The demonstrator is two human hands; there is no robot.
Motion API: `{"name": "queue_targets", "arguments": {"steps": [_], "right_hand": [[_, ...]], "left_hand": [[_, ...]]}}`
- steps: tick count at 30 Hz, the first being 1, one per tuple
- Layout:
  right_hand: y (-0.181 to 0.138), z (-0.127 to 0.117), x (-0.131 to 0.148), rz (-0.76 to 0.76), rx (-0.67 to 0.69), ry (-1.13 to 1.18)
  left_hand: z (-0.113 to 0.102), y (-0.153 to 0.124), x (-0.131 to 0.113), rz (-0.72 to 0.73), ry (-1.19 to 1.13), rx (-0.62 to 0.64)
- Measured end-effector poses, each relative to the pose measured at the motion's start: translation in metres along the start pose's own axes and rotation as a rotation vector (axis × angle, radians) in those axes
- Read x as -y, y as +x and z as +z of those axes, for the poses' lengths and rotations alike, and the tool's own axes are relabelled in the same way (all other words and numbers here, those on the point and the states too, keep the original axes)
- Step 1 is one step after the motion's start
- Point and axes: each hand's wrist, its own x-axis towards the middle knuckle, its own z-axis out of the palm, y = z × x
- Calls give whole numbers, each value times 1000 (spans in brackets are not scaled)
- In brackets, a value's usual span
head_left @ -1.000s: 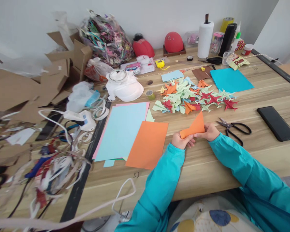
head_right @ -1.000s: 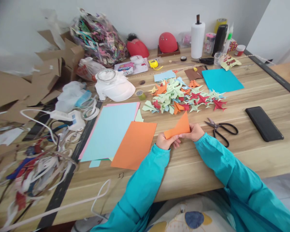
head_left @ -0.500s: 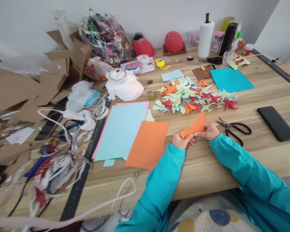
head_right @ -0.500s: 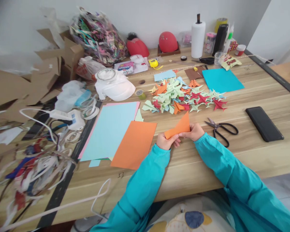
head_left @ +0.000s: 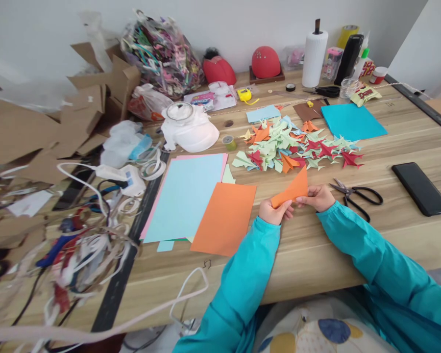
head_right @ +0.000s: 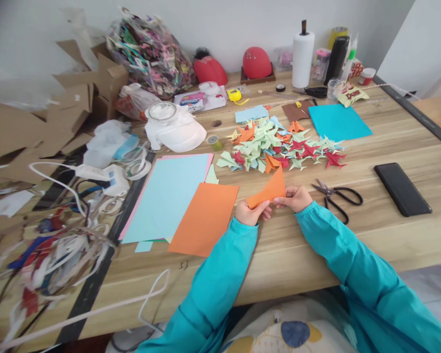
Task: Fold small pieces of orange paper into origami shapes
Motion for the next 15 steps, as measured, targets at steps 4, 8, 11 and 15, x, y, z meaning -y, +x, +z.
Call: {"name": "queue_targets", "arguments": {"steps": [4, 8, 11, 15], "right_hand": [[0, -1, 1, 29, 4, 8], [-1, -1, 2, 39, 11, 5], [-2, -1, 2, 43, 17, -7], [-2, 0, 1, 48, 30, -22]], "left_hand": [[-1, 0, -1, 4, -2, 3], [2, -1, -2, 26, -31, -7], [4, -1, -3, 68, -66, -76], [6, 0, -1, 74, -103, -95]]}}
